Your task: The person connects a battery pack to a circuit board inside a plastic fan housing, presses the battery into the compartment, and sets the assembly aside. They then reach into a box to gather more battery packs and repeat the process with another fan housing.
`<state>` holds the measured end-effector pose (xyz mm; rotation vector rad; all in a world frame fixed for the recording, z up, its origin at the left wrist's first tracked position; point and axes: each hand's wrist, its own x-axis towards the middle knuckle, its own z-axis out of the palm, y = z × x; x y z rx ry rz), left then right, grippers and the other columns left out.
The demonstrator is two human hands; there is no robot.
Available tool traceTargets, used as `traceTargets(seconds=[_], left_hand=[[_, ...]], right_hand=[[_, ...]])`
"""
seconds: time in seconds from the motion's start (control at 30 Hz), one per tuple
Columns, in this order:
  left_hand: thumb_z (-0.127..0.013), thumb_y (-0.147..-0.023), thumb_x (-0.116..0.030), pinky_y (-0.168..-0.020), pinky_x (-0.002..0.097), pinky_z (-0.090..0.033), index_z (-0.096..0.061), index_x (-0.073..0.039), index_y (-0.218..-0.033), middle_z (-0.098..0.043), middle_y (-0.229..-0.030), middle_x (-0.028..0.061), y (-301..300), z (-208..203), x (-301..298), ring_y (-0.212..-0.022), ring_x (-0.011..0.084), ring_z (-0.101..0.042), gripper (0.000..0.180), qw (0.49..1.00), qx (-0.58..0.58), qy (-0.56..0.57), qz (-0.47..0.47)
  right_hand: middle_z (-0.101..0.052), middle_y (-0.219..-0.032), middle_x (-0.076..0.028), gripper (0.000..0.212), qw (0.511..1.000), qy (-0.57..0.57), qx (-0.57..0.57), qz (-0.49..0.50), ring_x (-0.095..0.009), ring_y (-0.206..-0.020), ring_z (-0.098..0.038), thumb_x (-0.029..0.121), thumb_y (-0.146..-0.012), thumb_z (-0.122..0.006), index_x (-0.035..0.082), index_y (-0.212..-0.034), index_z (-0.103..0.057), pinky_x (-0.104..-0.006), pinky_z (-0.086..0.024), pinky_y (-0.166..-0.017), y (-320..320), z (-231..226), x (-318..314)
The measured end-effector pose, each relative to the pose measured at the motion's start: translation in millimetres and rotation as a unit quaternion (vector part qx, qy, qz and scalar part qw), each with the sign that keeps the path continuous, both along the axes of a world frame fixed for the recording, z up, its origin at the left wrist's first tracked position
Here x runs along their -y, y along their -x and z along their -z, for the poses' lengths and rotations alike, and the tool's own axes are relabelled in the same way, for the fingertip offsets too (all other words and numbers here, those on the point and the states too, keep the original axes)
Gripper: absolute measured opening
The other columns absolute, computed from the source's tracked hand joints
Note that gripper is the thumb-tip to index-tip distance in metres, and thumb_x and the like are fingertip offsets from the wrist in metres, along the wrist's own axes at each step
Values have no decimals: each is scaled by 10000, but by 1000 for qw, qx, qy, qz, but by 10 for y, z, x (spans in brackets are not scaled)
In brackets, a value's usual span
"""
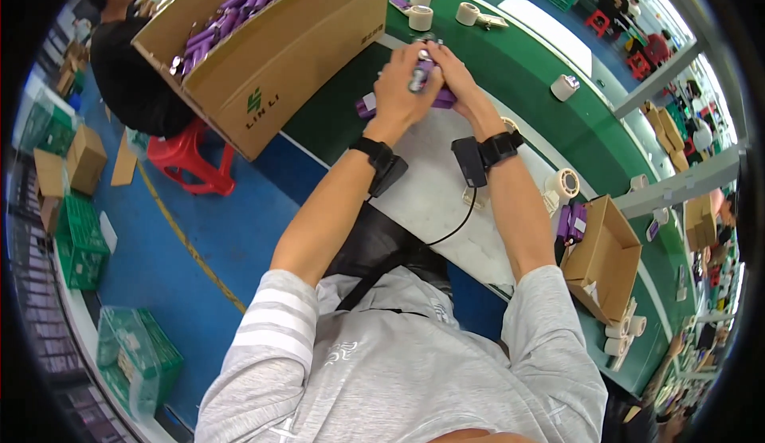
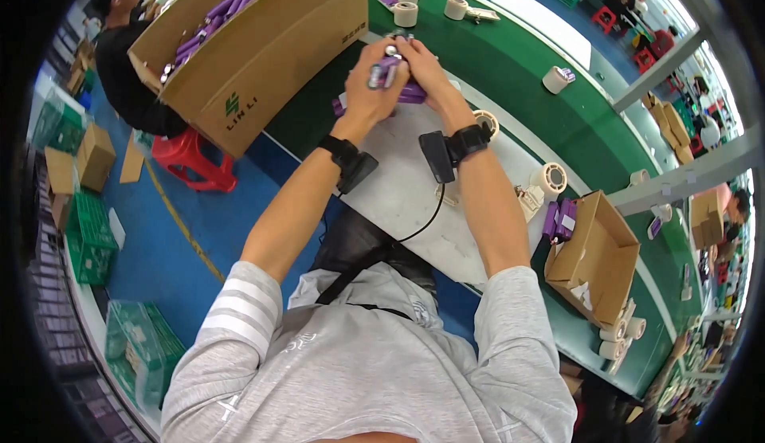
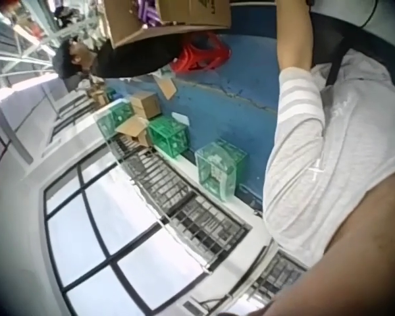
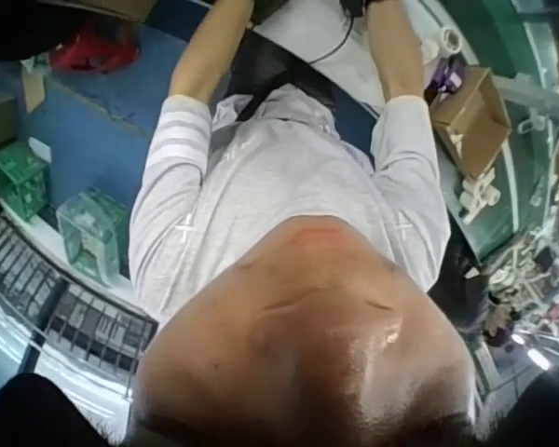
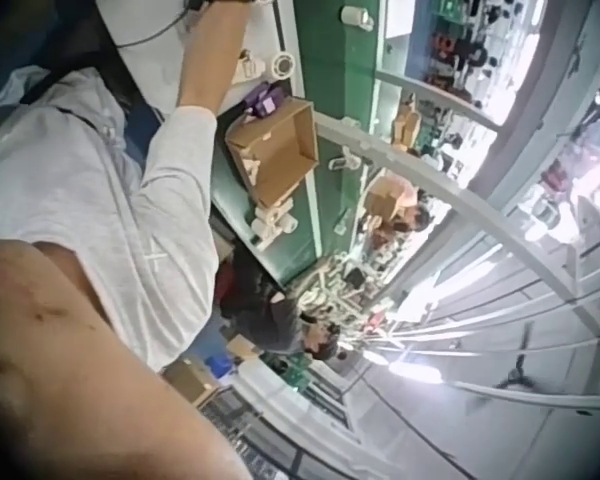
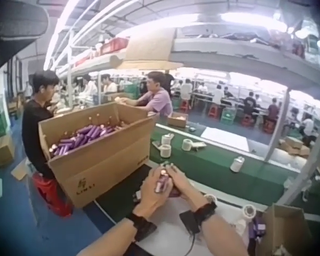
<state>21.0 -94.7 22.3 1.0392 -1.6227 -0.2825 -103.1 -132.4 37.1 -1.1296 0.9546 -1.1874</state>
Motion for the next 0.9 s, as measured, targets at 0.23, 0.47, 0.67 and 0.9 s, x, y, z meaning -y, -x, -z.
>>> traceTargets(seconds=[0.23,0.47,0.67,0.9], left_hand=[[-691,-821,-315,-862,387,-486,-572,-124,-1175,-643,-1108,143,-385,116,189,-1042,336,-614,419,989,37,-143,-20],[-770,-752,-348,-915,376,-466,-523,-31,-1235,-626,-1154,195,-640,286,373,-1065,329,-610,628,986,-24,-115,-117],[-739,-772,-240,-1025,412,-373,-470,-6,-1297,-535,-1256,241,-737,260,133,-1189,379,-496,635,984,7,-98,-146],[-755,-731,-261,-1051,480,-292,-581,-117,-1224,-502,-1305,187,-486,227,-230,-1274,351,-412,542,983,162,-58,-63]], right_hand=[[-642,-1113,-147,512,957,45,-286,34,-204,-1003,-621,329,-901,-604,11,-1288,-496,-329,-503,-841,-209,111,162],[-659,-1064,-159,400,835,123,-536,19,-270,-671,-669,284,-882,-622,62,-1213,-592,-342,-537,-693,-183,-133,144],[-682,-908,-97,357,908,55,-408,-77,-182,-625,-671,298,-867,-647,34,-1107,-655,-269,-508,-590,247,-420,240],[-655,-754,-19,297,892,61,-411,-179,-101,-611,-588,281,-845,-681,19,-984,-701,-224,-433,-534,385,-476,177]])
